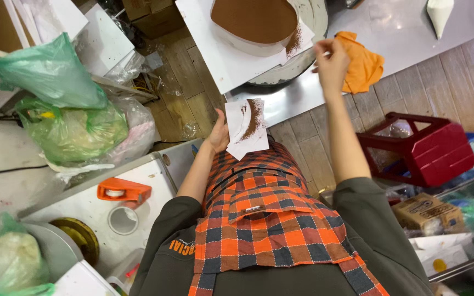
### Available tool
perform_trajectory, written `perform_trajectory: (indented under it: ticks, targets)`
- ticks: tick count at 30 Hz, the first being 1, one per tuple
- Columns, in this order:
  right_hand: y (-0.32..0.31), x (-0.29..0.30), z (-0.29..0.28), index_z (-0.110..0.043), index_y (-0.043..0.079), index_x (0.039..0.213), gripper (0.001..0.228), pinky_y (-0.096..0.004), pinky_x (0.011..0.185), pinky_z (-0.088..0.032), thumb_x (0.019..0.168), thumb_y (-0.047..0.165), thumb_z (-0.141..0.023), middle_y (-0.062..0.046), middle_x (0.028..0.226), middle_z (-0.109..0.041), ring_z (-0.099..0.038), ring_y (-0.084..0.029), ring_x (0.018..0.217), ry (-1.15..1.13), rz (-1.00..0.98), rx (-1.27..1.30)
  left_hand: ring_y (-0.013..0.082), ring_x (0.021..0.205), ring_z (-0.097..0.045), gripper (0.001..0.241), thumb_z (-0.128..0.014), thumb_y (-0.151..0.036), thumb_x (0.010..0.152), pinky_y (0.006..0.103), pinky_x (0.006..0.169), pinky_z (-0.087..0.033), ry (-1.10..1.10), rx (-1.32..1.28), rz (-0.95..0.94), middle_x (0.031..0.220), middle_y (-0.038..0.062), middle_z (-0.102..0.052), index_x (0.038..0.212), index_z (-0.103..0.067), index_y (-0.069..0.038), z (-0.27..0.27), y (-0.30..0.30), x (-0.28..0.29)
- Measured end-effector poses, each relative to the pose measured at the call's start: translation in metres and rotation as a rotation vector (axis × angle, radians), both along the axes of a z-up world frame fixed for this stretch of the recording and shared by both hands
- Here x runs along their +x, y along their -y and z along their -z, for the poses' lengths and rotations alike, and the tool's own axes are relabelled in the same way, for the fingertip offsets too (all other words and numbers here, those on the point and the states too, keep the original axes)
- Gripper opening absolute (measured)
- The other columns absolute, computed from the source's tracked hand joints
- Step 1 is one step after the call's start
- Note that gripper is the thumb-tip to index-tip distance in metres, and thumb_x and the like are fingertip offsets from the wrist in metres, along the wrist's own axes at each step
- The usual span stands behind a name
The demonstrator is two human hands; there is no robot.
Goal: The person wipes a heart-shaped brown object and the surrounding white surface using an orange cloth. They remove a paper stencil and continue cleaning the area around the object.
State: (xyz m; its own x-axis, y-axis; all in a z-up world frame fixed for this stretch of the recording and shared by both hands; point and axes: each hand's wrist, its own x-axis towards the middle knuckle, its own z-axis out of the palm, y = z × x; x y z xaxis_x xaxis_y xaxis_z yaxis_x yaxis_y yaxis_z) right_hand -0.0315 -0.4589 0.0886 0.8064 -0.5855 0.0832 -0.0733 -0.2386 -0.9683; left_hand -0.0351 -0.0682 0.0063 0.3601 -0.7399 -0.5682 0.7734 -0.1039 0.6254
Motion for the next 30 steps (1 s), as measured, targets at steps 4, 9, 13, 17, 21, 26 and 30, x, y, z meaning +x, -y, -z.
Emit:
perform_trajectory:
  ticks: [4,9,13,17,21,26,30]
  targets:
    - [0.039,0.025,0.003,-0.07,-0.001,0.106,0.02,-0.025,0.047,-0.057,0.099,0.018,-0.073,-0.004,0.084,-0.07,-0.066,-0.008,0.061,-0.13,-0.154,0.181,0.0354,0.155,-0.029,0.142,-0.014,-0.103,0.066,0.0458,0.125,-0.025,0.01,0.012,-0.038,0.167,0.023,-0.028,0.159,-0.027,0.004,0.005,0.016,-0.011]
    - [0.039,0.041,0.002,-0.07,-0.002,0.095,0.02,-0.026,0.049,-0.055,0.095,0.015,-0.079,-0.005,0.078,-0.071,-0.065,-0.009,0.057,-0.229,-0.26,0.197,0.0343,0.154,-0.03,0.139,-0.019,-0.101,0.068,0.046,0.125,-0.026,-0.008,-0.034,-0.1,0.167,0.022,-0.03,0.159,-0.028,0.003,0.015,0.049,-0.021]
    - [0.036,0.041,0.002,-0.068,-0.001,0.091,0.017,-0.026,0.053,-0.06,0.093,0.012,-0.078,-0.007,0.078,-0.073,-0.069,-0.011,0.059,-0.2,-0.299,0.351,0.0333,0.152,-0.033,0.138,-0.021,-0.101,0.067,0.0465,0.123,-0.028,-0.034,0.003,-0.118,0.166,0.02,-0.032,0.159,-0.031,0.001,0.015,0.074,-0.021]
    - [0.029,0.037,0.004,-0.067,-0.002,0.089,0.014,-0.027,0.056,-0.063,0.091,0.008,-0.077,-0.011,0.078,-0.075,-0.073,-0.014,0.061,-0.167,-0.312,0.489,0.0337,0.151,-0.035,0.138,-0.021,-0.101,0.067,0.0465,0.122,-0.031,-0.046,-0.002,-0.097,0.165,0.021,-0.035,0.158,-0.033,0.003,0.015,0.093,-0.017]
    - [0.021,0.031,0.003,-0.067,-0.003,0.087,0.014,-0.027,0.056,-0.063,0.091,0.007,-0.076,-0.013,0.077,-0.075,-0.073,-0.015,0.06,-0.183,-0.301,0.53,0.0343,0.15,-0.039,0.141,-0.016,-0.102,0.067,0.0445,0.123,-0.031,-0.037,-0.038,-0.096,0.163,0.022,-0.04,0.158,-0.033,0.004,0.018,0.113,-0.008]
    - [0.005,0.009,-0.006,-0.067,-0.003,0.086,0.014,-0.027,0.054,-0.062,0.091,0.007,-0.076,-0.012,0.075,-0.074,-0.073,-0.015,0.059,-0.184,-0.231,0.541,0.0358,0.149,-0.039,0.143,-0.013,-0.102,0.065,0.0459,0.122,-0.031,-0.088,-0.075,-0.156,0.162,0.023,-0.039,0.158,-0.032,0.006,0.018,0.14,0.001]
    - [-0.005,-0.022,-0.015,-0.069,-0.003,0.088,0.014,-0.026,0.054,-0.061,0.092,0.009,-0.076,-0.011,0.075,-0.074,-0.073,-0.013,0.06,-0.17,-0.195,0.557,0.0357,0.152,-0.034,0.141,-0.012,-0.102,0.067,0.0479,0.123,-0.029,-0.082,-0.08,-0.222,0.166,0.022,-0.033,0.16,-0.026,0.004,0.027,0.153,0.002]
